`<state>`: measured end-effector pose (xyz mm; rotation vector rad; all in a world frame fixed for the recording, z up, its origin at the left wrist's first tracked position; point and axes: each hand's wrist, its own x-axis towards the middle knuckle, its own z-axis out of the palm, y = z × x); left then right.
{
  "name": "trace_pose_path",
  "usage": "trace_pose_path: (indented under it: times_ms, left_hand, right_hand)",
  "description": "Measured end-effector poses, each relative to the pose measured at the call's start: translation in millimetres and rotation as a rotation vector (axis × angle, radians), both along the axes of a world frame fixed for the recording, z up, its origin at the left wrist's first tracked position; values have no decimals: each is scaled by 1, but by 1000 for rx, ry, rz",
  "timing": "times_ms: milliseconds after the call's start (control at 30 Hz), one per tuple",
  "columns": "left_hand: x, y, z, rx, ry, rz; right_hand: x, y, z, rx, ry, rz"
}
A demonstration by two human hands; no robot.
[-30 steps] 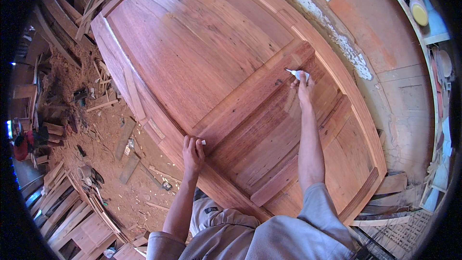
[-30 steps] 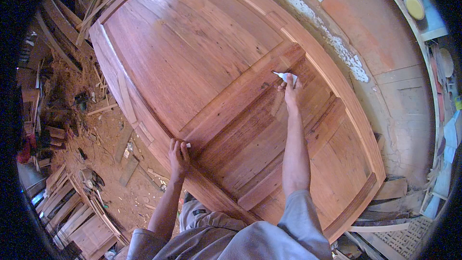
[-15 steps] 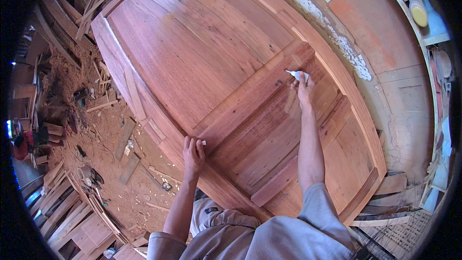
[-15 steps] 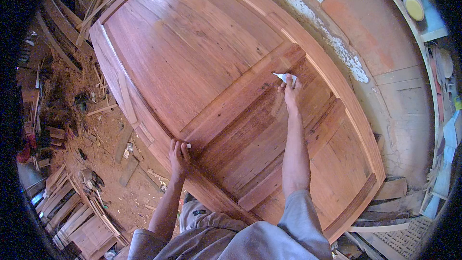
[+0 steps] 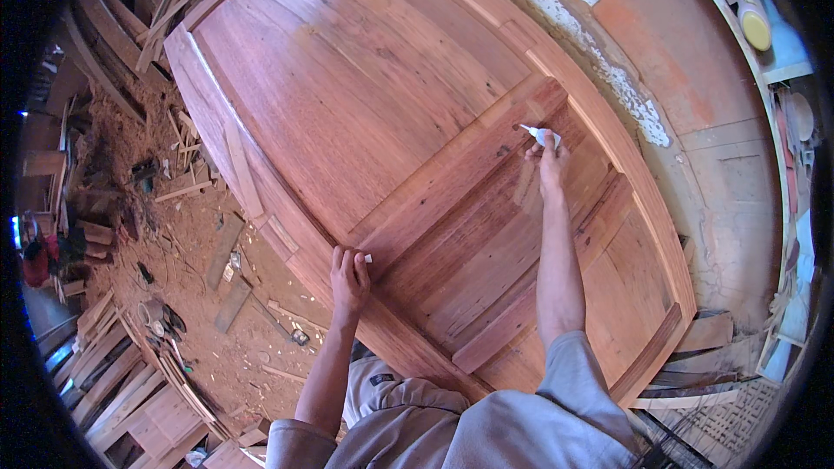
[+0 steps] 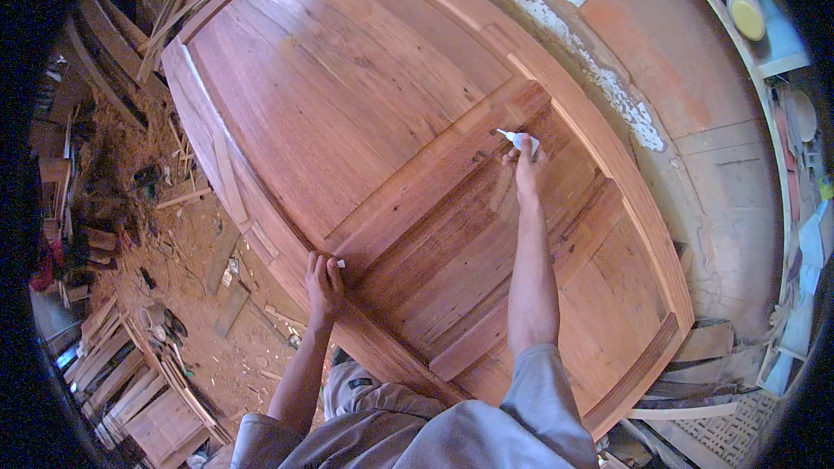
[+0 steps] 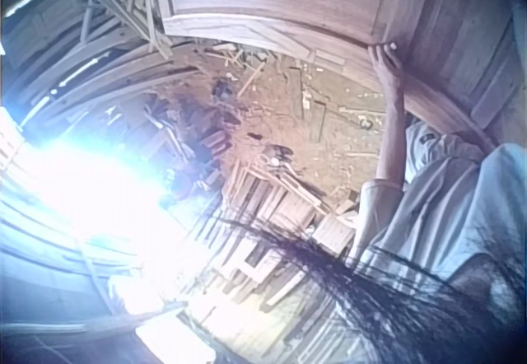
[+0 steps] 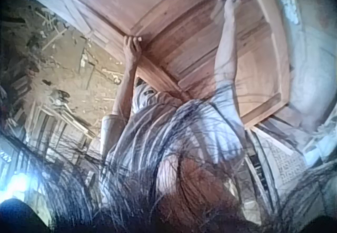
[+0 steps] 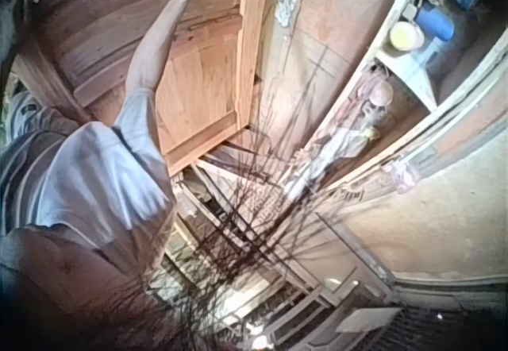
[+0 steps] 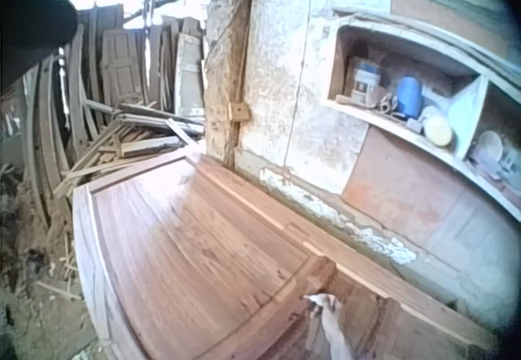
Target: The person rubs the surface of a wood door panel by hand, applies adhesive from a tube to various points on the panel surface, and then wipes the adhesive across the wood using a small cloth.
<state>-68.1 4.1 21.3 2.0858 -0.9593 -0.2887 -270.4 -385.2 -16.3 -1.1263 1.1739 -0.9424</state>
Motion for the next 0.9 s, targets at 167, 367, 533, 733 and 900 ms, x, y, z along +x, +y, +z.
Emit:
trace_pose_path:
  times_ms: [167,367,533,733,900]
  left_hand:
    - [-1,0,4,-6,1,-5]
    - [-3,-1,9,-18,49,-18]
    - [-2,9,11,-8,41,-5]
    - [-2,10,10,-106,26,-45]
    - [6,24,-1,-256,60,-78]
  right_hand:
    - [-8,10,22,196,-327,-213]
    - [-81,90,34,355,-955,-158]
    - [-92,229,72,544,-879,-353]
    - [-119,353,59,589,-852,-218]
    - [-122,380,56,465,-577,-186]
